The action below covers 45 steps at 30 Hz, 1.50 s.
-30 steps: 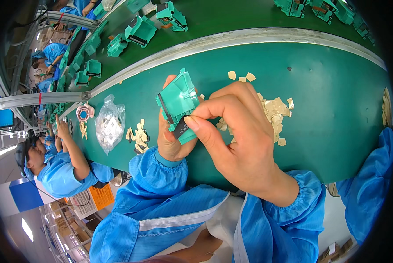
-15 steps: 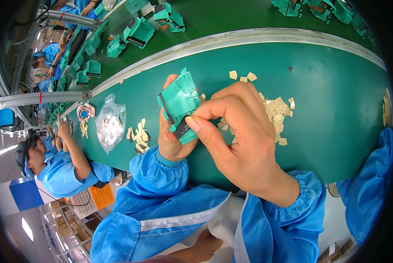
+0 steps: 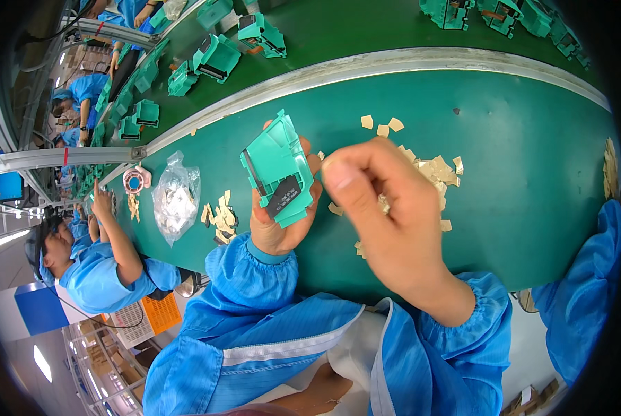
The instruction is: The person assembles electronic components and circuit boards into a green plastic housing by hand.
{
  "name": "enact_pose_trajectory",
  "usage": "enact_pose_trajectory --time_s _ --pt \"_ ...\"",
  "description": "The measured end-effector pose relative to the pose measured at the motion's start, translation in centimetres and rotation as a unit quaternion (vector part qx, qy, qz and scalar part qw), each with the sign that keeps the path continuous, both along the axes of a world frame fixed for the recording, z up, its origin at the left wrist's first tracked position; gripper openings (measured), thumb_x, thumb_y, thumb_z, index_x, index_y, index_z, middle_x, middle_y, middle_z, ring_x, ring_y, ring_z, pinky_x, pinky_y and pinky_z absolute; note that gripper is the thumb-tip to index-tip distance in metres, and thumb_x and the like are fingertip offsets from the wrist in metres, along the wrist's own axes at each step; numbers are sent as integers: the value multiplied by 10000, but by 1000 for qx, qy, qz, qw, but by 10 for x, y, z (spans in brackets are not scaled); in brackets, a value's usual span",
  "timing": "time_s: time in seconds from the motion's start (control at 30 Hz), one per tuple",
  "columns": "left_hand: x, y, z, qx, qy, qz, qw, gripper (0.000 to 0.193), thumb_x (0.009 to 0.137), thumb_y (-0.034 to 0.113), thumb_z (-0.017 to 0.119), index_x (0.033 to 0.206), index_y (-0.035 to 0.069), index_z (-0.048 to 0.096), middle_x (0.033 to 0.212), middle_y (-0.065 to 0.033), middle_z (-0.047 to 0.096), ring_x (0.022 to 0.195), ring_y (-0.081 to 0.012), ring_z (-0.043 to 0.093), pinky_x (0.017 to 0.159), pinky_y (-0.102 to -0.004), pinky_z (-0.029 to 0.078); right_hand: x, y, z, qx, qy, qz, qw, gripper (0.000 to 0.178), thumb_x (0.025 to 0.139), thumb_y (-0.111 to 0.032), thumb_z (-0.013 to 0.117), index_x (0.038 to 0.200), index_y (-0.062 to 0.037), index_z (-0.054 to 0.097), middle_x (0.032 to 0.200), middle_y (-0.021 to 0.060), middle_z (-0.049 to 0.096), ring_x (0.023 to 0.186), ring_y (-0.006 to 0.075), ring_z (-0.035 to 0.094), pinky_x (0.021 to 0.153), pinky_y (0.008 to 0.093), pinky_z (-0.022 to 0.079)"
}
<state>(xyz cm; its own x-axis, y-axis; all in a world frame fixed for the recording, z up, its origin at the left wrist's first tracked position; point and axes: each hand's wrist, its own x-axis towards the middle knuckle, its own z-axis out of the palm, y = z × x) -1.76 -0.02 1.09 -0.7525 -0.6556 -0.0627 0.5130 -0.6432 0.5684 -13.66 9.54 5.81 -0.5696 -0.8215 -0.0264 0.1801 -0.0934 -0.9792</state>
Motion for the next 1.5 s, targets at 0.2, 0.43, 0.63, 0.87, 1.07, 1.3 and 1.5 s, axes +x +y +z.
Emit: enact_pose_trajectory --time_s 0.2,0.43,0.63,0.87,1.07,1.3,1.5 --pt "1 0 -4 -138 -86 -6 987 1021 578 359 879 1363 168 254 1161 -74 515 1026 -221 571 837 -355 522 8 1 -7 1 15 87 996 284 757 -252 772 804 -41 589 710 -21 457 602 61 373 523 223 302" --pt "-9 3 2 -102 -61 13 993 1105 527 366 898 1379 149 230 1158 -70 520 1023 -220 577 852 -351 522 -6 -1 -11 -1 -119 111 987 259 891 -217 631 737 -15 578 690 -27 443 594 48 376 529 221 304" --pt "-3 0 1 -86 -40 6 995 1122 503 330 907 1380 129 236 1167 -68 518 1020 -232 582 853 -351 528 -7 0 0 31 -25 147 988 288 927 -246 579 794 8 603 725 -6 509 647 54 445 571 232 359" --pt "-4 3 9 -229 -151 33 961 989 618 131 863 1371 80 225 1216 -137 486 1110 -233 532 936 -365 455 -26 -5 7 33 246 87 965 587 765 -185 750 1276 -38 501 1080 92 587 825 155 562 721 254 463" --pt "-1 6 17 -353 -261 128 890 1023 722 131 750 1462 49 48 1478 -205 177 1363 -313 217 1079 -468 237 -86 -72 -13 48 151 118 980 509 831 -212 694 1251 -12 487 1007 73 612 827 120 580 673 261 485" --pt "-2 19 10 -592 -195 157 766 640 728 88 694 1303 4 426 1333 -220 385 1229 -402 404 1004 -456 367 -180 -193 -66 165 604 -19 780 606 857 -446 590 1221 33 525 1127 232 603 1017 386 586 884 410 452" --pt "17 30 22 -669 -198 114 707 305 742 136 673 1001 29 554 1040 -117 501 939 -259 536 745 -364 472 -147 -146 -38 103 533 -79 836 451 918 -405 546 1233 -85 573 1153 125 592 1038 176 558 900 291 419"
